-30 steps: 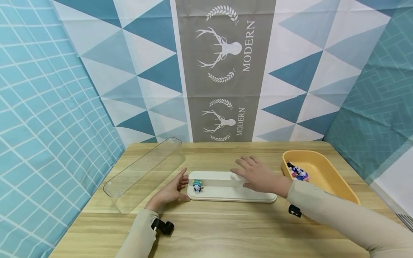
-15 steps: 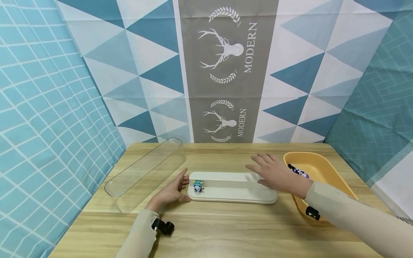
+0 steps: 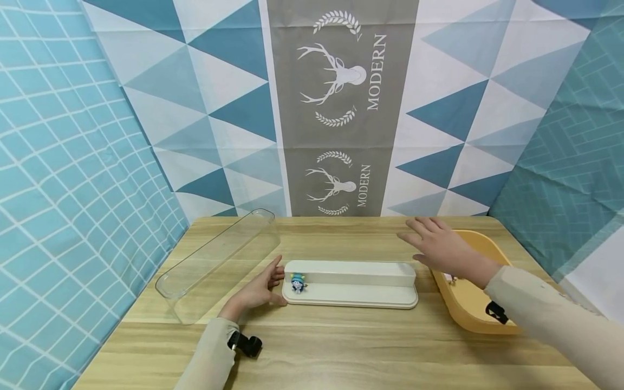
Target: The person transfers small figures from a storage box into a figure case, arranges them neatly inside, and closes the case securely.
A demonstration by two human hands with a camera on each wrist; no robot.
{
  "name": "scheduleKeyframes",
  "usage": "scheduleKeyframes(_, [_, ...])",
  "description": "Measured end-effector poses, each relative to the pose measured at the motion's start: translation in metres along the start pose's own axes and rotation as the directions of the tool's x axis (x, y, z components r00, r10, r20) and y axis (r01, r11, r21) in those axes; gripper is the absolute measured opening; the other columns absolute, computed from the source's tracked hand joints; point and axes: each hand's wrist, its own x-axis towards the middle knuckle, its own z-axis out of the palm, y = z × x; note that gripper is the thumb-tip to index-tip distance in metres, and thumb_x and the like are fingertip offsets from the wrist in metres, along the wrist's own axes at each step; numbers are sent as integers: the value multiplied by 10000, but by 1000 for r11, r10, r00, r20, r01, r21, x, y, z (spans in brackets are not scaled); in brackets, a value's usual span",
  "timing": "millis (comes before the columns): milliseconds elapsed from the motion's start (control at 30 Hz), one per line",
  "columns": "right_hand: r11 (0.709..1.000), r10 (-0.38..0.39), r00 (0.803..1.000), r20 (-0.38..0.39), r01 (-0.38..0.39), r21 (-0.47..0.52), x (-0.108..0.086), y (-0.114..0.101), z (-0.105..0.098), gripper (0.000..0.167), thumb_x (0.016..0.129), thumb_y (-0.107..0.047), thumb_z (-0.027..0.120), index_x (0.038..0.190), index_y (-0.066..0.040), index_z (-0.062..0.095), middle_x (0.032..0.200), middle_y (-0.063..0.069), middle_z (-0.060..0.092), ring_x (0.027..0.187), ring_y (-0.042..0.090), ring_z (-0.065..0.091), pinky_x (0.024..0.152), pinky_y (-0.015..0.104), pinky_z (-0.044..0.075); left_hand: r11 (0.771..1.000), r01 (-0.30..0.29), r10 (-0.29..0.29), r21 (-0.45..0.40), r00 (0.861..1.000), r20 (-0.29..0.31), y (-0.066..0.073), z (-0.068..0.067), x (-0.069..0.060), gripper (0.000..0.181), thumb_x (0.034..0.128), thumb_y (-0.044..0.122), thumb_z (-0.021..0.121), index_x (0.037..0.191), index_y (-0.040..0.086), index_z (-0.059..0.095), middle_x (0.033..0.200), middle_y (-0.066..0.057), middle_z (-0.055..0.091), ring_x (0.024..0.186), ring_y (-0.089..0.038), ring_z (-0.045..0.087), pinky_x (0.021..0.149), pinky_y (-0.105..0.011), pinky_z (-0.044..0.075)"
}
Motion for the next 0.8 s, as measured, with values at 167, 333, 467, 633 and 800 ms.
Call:
scheduleKeyframes(167, [999, -23, 998, -57, 21, -32, -11, 16, 5, 612, 766, -243, 865, 1285, -37, 616, 1268, 233, 573, 1165, 410, 521, 961, 564, 464, 1000, -4, 4, -25, 1000, 1, 1, 0, -1, 1194, 718, -73, 836, 1572, -35, 2, 1491, -314, 343, 1358, -448, 372, 1142, -544, 306])
scheduleKeyframes(333, [998, -25, 996, -84, 20, -52, -24, 31, 11, 582, 768, -246, 858, 1255, -23, 629, 1235, 248, 581, 1125, 421, 541, 919, 573, 484, 999, -10, 11, -49, 1000, 10, 4, 0, -2, 1190, 718, -91, 824, 1566, -48, -9, 1485, -325, 335, 1359, -465, 356, 1145, -560, 291])
scheduleKeyframes(467, [999, 19, 999, -38, -21, -43, -33, 39, 15, 552, 793, -260, 838, 1249, -29, 630, 1261, 258, 568, 1135, 430, 538, 928, 584, 479, 999, -10, 10, -49, 1000, 9, 5, 0, -2, 1188, 717, -93, 825, 1566, -50, -6, 1483, -325, 338, 1358, -466, 357, 1145, -561, 292])
scheduleKeyframes(633, [999, 35, 999, -22, -36, -28, -42, 47, 20, 542, 795, -262, 835, 1237, -30, 624, 1250, 265, 568, 1114, 442, 545, 921, 593, 479, 999, -19, 20, -33, 1000, 10, 4, 0, -2, 1188, 716, -88, 831, 1564, -56, -1, 1479, -326, 341, 1354, -468, 361, 1139, -567, 297])
scheduleKeyframes(800, [1000, 22, 999, -27, -22, 1, -49, 55, 29, 561, 767, -245, 853, 1230, -30, 620, 1222, 257, 572, 1103, 443, 549, 918, 597, 475, 999, -16, 17, -36, 1000, 11, 4, 1, -2, 1188, 715, -87, 831, 1564, -55, 0, 1480, -328, 338, 1354, -469, 359, 1141, -565, 295])
